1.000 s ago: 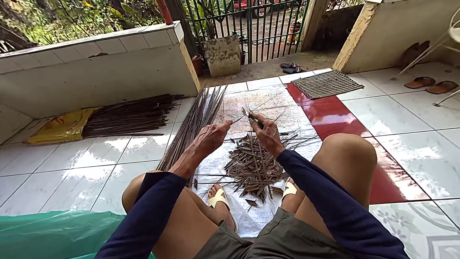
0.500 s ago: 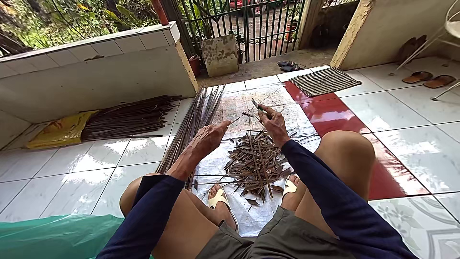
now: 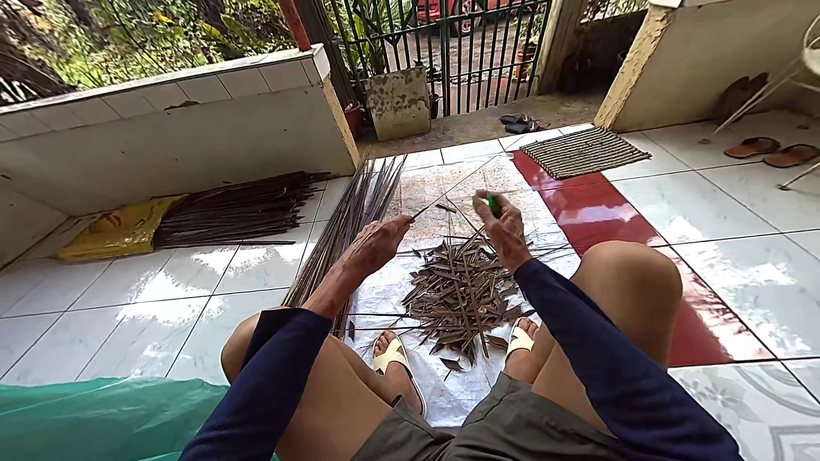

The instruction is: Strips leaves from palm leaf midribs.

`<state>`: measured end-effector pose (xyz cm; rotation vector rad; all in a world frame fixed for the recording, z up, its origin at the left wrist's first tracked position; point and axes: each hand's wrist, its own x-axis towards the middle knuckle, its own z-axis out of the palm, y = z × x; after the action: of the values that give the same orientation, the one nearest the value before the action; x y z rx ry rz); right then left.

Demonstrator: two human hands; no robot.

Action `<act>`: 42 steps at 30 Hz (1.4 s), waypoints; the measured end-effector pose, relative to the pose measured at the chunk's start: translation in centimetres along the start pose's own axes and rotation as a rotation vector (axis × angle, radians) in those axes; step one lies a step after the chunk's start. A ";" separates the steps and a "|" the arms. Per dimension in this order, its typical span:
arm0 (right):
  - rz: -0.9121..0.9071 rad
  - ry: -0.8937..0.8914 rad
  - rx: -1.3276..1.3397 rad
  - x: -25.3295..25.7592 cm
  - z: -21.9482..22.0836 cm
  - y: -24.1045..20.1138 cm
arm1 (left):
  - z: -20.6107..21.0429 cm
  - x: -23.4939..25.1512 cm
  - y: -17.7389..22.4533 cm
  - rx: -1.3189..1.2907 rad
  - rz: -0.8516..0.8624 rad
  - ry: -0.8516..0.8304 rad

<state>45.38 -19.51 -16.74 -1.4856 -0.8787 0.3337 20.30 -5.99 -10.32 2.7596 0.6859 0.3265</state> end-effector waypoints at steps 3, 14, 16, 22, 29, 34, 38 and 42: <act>-0.032 -0.145 0.067 -1.6 2.0 -1.6 | 0.0 0.4 0.7 -0.161 -0.002 -0.071; -0.005 -0.037 0.246 0.5 1.7 -2.3 | 0.8 0.4 0.6 -0.498 -0.047 -0.271; 0.019 0.025 0.246 1.1 1.1 -2.1 | 0.9 0.4 0.0 -0.495 -0.065 -0.283; 0.111 -0.067 -0.042 -0.6 0.7 -1.7 | 1.7 0.9 -1.9 -0.244 -0.022 -0.066; -0.001 -0.394 -0.110 -4.4 2.7 -2.7 | 1.7 0.8 -0.8 0.132 -0.017 0.060; -0.057 -0.416 -0.095 -4.1 4.8 -2.6 | 1.9 0.7 -0.2 0.228 0.005 0.083; -0.071 -0.385 -0.127 -4.0 5.0 -2.2 | 2.2 0.8 -0.4 0.230 0.006 0.075; -0.074 -0.328 -0.222 -4.1 5.0 -2.2 | 2.3 1.2 -0.5 0.252 0.005 0.047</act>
<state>38.61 -18.97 -16.57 -1.6229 -1.2622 0.4447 21.77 -5.42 -12.42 3.0000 0.7803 0.3270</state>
